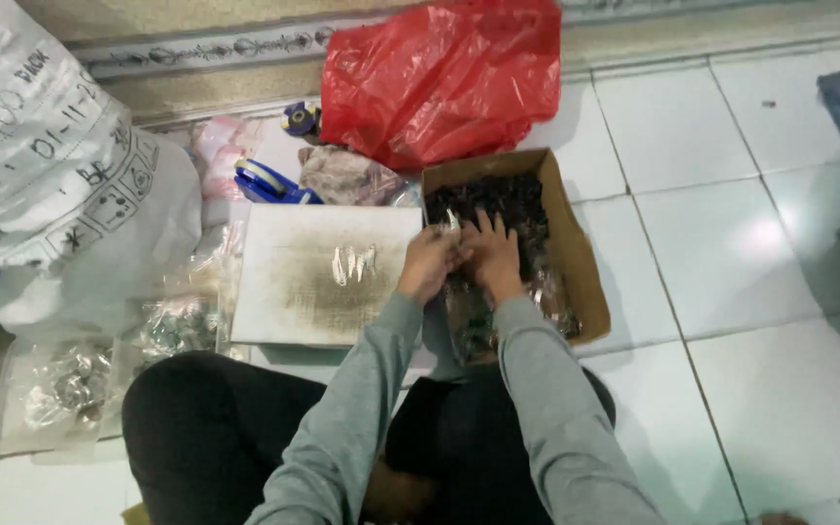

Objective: Packaging small metal hardware components into individual plastic bags while sitting on the floor.

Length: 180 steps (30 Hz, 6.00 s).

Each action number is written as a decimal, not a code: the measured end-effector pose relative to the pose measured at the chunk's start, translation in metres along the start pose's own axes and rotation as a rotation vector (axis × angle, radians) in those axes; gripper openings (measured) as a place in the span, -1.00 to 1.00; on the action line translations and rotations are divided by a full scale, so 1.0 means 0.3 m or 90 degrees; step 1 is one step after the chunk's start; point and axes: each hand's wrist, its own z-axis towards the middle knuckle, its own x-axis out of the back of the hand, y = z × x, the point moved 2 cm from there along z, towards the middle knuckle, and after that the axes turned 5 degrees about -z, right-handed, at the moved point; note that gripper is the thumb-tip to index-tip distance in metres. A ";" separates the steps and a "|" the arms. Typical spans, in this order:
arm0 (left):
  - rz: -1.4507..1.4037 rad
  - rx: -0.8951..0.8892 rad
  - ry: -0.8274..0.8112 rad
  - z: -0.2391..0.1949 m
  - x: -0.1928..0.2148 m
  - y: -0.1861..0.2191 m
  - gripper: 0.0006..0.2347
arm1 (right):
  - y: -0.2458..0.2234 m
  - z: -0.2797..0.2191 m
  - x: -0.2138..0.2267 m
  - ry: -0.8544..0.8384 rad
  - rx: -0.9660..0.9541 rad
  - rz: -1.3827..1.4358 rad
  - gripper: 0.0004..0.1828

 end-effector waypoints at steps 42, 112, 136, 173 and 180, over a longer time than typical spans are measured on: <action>0.347 -0.130 0.114 0.172 0.008 0.179 -0.77 | 0.121 0.101 -0.243 -0.076 -0.055 0.405 -0.43; 0.341 -0.041 -0.099 -0.294 -0.003 0.223 -0.79 | 0.180 -0.215 0.158 -0.095 -0.058 0.578 -0.44; 0.369 -0.048 -0.098 -0.341 -0.005 0.198 -0.77 | 0.239 -0.153 -0.360 -0.090 -0.056 0.199 -0.76; 0.363 0.009 -0.206 -0.234 -0.093 0.034 -0.70 | 0.331 -0.235 -0.340 -0.330 -0.193 0.222 -0.61; 0.241 0.027 -0.195 -0.209 -0.068 0.030 -0.76 | 0.189 -0.240 -0.161 -0.417 -0.083 0.266 -0.31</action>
